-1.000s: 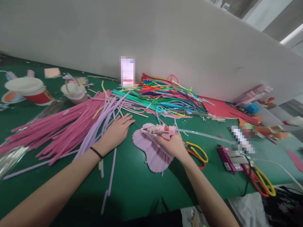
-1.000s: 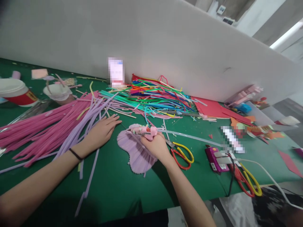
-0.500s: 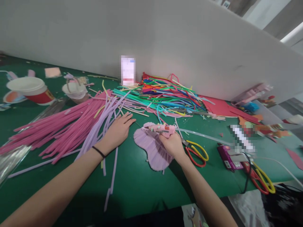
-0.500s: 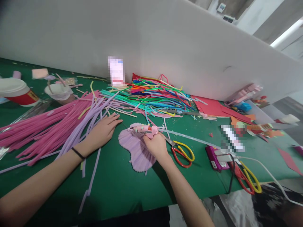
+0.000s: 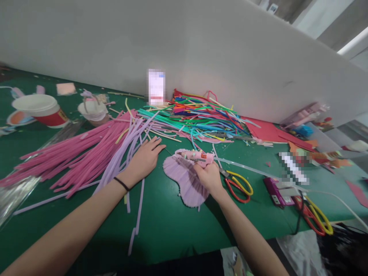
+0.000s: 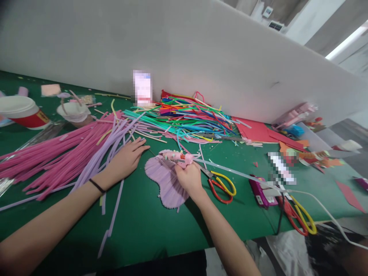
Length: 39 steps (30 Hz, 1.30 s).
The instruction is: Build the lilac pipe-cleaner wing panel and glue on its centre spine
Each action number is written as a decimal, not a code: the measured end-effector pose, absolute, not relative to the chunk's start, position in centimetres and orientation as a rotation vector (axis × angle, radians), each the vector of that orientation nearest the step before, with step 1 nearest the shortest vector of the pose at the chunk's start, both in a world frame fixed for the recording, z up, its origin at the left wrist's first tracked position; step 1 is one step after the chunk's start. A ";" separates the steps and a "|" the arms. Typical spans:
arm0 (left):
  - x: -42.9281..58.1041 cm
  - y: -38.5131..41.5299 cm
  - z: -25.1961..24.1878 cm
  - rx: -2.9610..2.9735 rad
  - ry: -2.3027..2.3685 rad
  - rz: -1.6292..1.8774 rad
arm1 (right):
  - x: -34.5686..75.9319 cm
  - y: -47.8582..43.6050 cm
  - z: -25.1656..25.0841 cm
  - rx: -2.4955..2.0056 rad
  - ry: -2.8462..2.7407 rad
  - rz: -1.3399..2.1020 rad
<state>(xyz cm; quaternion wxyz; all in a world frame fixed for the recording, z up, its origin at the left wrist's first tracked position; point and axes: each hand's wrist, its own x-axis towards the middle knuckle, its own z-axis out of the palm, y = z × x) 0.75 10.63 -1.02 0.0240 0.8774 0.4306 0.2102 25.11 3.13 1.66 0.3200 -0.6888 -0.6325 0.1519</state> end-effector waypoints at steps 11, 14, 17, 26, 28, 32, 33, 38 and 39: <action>0.7 10.7 -1.2 2.726 1.356 0.650 | 26.3 3.3 2.4 -1.532 -1.110 1.032; 0.7 10.7 -1.3 2.731 1.353 0.660 | 26.4 3.2 2.8 -1.367 -1.037 1.149; 0.7 10.7 -1.3 2.746 1.345 0.663 | 26.5 3.0 2.9 -1.279 -1.052 1.238; 0.7 10.8 -1.2 2.761 1.338 0.657 | 26.4 2.8 2.8 -1.208 -0.983 1.370; 0.6 10.9 -1.3 2.758 1.335 0.664 | 26.4 2.8 2.8 -1.226 -0.974 1.358; 0.6 10.9 -1.4 2.742 1.327 0.669 | 26.3 2.8 2.9 -1.232 -0.944 1.341; 0.6 10.9 -1.4 2.737 1.326 0.667 | 26.2 2.7 3.0 -1.229 -0.932 1.340; 0.7 10.8 -1.2 2.731 1.334 0.659 | 25.9 2.5 3.5 -1.264 -0.903 1.280; 0.7 10.8 -1.2 2.729 1.335 0.659 | 25.8 2.5 3.6 -1.285 -0.899 1.271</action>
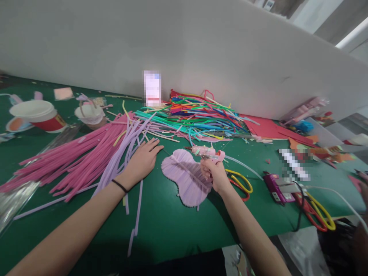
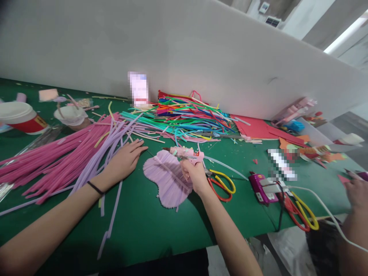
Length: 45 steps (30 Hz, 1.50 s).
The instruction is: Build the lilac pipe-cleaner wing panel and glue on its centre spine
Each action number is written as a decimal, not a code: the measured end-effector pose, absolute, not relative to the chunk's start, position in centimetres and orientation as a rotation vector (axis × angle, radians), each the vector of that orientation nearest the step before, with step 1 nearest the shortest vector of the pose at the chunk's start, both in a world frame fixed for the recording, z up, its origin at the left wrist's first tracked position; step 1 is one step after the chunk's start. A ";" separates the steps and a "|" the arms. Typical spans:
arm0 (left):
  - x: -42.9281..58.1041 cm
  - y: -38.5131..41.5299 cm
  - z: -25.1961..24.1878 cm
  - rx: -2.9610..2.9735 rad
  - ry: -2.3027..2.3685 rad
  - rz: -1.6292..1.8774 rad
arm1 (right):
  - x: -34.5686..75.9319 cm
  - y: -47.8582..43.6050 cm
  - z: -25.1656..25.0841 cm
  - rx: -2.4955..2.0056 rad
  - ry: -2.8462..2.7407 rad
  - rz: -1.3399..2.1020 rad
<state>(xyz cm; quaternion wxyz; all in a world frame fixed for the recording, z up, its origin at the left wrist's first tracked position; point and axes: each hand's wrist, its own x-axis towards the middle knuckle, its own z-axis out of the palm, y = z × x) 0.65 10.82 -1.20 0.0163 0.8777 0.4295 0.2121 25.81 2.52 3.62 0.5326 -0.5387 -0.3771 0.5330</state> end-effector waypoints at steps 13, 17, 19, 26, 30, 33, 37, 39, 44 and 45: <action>0.6 10.7 -1.1 2.759 1.338 0.650 | 25.6 2.4 3.6 -1.322 -0.852 1.272; 0.6 10.8 -1.3 2.768 1.335 0.653 | 25.7 2.4 3.2 -1.337 -0.898 1.257; 0.6 10.8 -1.3 2.763 1.331 0.658 | 25.8 2.4 3.1 -1.296 -0.959 1.248; 0.7 10.7 -1.1 2.708 1.333 0.669 | 27.6 2.0 5.3 -1.137 -0.934 1.562; 0.6 10.8 -1.2 2.701 1.334 0.657 | 29.1 1.5 6.1 -1.098 -0.963 1.673; 0.6 10.9 -0.8 2.678 1.333 0.712 | 29.8 1.4 5.9 -1.059 -1.002 1.684; 2.4 8.9 1.6 2.481 1.317 1.003 | 29.5 1.6 5.9 -1.059 -1.018 1.673; 4.4 6.8 3.2 2.301 1.266 1.070 | 28.8 1.7 6.3 -1.050 -1.017 1.658; 9.6 2.1 5.7 1.944 1.056 0.980 | 27.2 1.9 7.3 -1.056 -1.072 1.591; 10.1 1.7 5.9 1.889 1.057 1.000 | 27.1 1.8 7.3 -1.068 -1.078 1.587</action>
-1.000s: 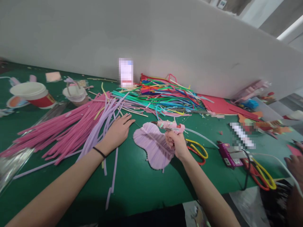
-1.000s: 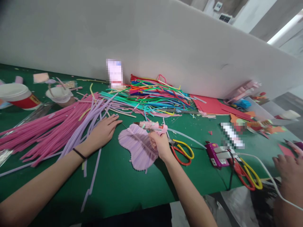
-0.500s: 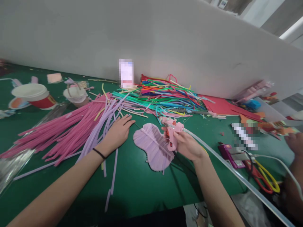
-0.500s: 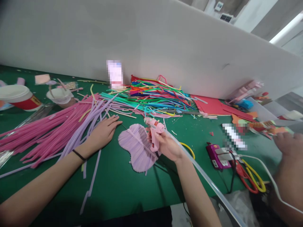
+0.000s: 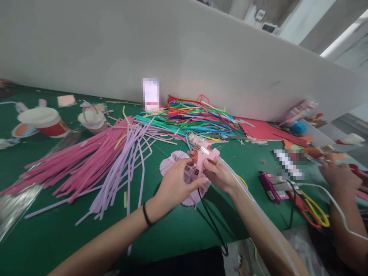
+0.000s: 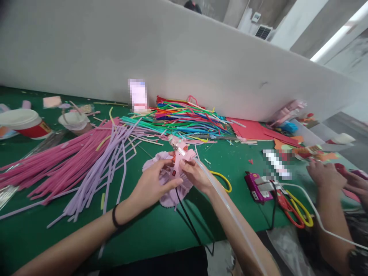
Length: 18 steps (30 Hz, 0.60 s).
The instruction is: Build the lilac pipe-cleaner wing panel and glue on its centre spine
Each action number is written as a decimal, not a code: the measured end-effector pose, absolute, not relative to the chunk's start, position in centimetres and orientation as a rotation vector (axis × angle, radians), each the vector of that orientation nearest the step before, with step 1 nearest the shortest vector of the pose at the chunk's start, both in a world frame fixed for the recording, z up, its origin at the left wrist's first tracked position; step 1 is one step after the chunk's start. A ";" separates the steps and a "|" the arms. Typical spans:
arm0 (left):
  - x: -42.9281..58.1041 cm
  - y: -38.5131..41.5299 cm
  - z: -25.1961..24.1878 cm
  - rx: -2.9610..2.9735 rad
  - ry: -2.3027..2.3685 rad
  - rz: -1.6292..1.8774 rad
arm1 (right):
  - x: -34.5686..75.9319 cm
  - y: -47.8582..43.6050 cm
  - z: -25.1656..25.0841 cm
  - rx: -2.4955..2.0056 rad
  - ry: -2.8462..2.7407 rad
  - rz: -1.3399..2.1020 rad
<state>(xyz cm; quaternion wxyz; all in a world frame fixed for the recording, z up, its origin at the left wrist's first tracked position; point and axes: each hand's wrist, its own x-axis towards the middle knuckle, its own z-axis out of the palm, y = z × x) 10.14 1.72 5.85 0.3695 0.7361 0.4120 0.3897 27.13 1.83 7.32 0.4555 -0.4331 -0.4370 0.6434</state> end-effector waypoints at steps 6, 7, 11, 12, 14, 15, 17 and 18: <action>10.2 2.4 5.2 1.401 0.761 0.770 | 27.6 1.6 6.0 -0.988 -1.024 1.643; 10.0 2.5 5.1 1.327 0.722 0.726 | 27.5 1.6 5.7 -0.974 -1.002 1.654; 10.0 2.3 4.7 1.244 0.710 0.733 | 27.0 1.3 5.0 -0.955 -0.939 1.656; 10.0 2.2 4.6 1.245 0.710 0.746 | 26.8 1.3 5.0 -0.955 -0.937 1.655; 10.1 2.1 4.6 1.244 0.718 0.764 | 26.5 1.3 5.1 -0.949 -0.934 1.656; 10.1 2.0 4.5 1.239 0.726 0.770 | 26.4 1.3 5.2 -0.940 -0.930 1.657; 10.0 2.0 4.5 1.217 0.739 0.775 | 26.4 1.4 5.2 -0.914 -0.920 1.663; 10.0 2.0 4.6 1.203 0.733 0.773 | 26.5 1.4 5.1 -0.903 -0.913 1.667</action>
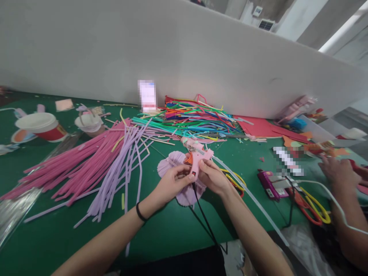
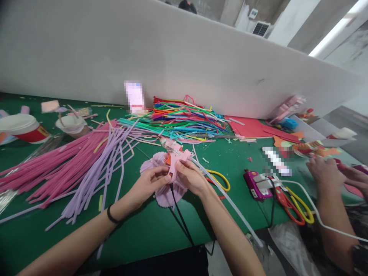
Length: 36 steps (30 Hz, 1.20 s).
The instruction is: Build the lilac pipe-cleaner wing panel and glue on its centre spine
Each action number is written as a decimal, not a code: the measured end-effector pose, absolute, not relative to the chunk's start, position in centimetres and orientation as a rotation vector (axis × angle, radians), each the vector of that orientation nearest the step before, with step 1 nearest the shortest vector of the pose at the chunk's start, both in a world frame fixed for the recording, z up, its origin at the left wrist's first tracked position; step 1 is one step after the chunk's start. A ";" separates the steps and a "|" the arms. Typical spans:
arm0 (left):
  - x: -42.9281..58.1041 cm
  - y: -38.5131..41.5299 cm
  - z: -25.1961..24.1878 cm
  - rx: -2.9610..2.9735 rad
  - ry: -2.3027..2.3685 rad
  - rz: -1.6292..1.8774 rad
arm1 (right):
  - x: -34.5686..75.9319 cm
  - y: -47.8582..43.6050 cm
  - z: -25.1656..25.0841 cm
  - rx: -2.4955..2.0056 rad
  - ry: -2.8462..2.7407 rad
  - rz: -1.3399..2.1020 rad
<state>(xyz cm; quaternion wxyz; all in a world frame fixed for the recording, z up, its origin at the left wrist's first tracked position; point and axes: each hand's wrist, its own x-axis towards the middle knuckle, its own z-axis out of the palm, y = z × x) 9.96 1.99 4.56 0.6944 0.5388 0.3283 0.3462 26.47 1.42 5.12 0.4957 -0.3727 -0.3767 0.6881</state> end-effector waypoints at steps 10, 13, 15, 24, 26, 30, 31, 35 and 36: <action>9.7 1.8 4.4 1.049 0.703 0.777 | 26.4 1.5 4.0 -0.797 -0.873 1.739; 10.0 1.8 4.2 1.059 0.726 0.821 | 26.1 1.4 4.1 -0.772 -0.882 1.730; 10.2 1.7 4.0 1.054 0.747 0.868 | 25.8 1.4 4.1 -0.779 -0.892 1.716; 10.4 1.6 3.5 0.977 0.740 0.853 | 25.8 1.7 3.6 -0.758 -0.905 1.716; 10.4 1.6 3.5 0.979 0.722 0.818 | 25.9 1.6 3.3 -0.756 -0.910 1.737; 10.6 1.4 3.1 1.023 0.693 0.765 | 25.9 1.4 2.9 -0.760 -0.905 1.807; 10.7 1.4 3.1 1.034 0.694 0.764 | 25.9 1.4 2.9 -0.771 -0.893 1.805; 10.4 1.7 3.2 1.138 0.783 0.855 | 26.7 1.6 3.4 -0.836 -0.821 1.665; 10.1 1.9 3.3 1.161 0.818 0.893 | 27.0 1.7 3.6 -0.845 -0.816 1.633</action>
